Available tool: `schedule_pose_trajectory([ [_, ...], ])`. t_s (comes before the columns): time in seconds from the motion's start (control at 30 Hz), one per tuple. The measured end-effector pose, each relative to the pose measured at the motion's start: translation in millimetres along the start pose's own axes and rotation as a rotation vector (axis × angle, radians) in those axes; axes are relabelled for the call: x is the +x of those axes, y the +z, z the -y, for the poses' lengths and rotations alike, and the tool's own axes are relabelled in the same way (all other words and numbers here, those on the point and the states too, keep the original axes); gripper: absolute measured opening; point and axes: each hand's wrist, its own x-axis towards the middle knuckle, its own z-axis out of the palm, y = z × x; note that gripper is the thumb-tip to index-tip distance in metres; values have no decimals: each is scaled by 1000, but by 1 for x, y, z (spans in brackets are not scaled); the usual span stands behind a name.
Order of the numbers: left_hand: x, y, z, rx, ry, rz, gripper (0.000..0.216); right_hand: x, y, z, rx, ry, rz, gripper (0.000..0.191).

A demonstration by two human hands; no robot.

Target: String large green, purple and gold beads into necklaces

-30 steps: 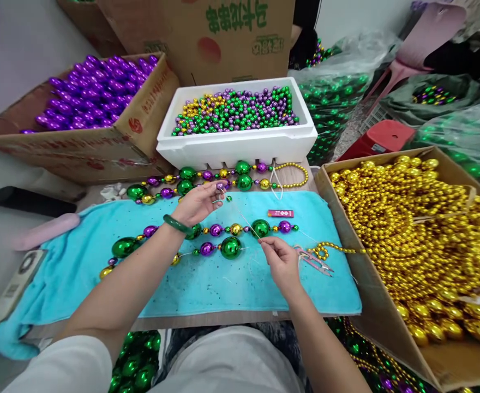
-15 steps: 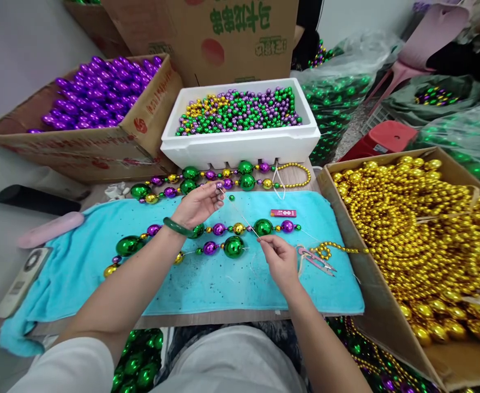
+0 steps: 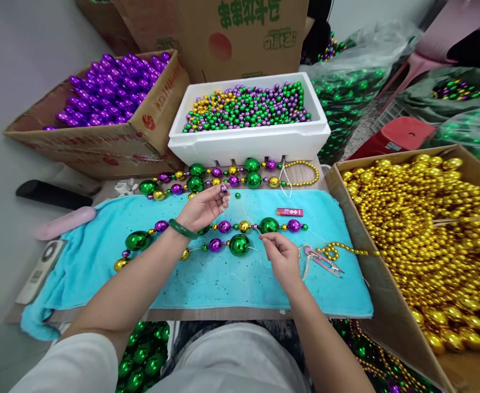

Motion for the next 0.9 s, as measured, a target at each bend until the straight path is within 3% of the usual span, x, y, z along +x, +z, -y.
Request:
schedule_pose_trajectory([
  [0.27, 2, 1, -2, -40, 11, -84, 11, -2, -2, -2, -38, 24, 14, 24],
  [0.9, 0, -5, -3, -26, 48, -24, 15, -1, -4, -3, -62, 52, 12, 27],
])
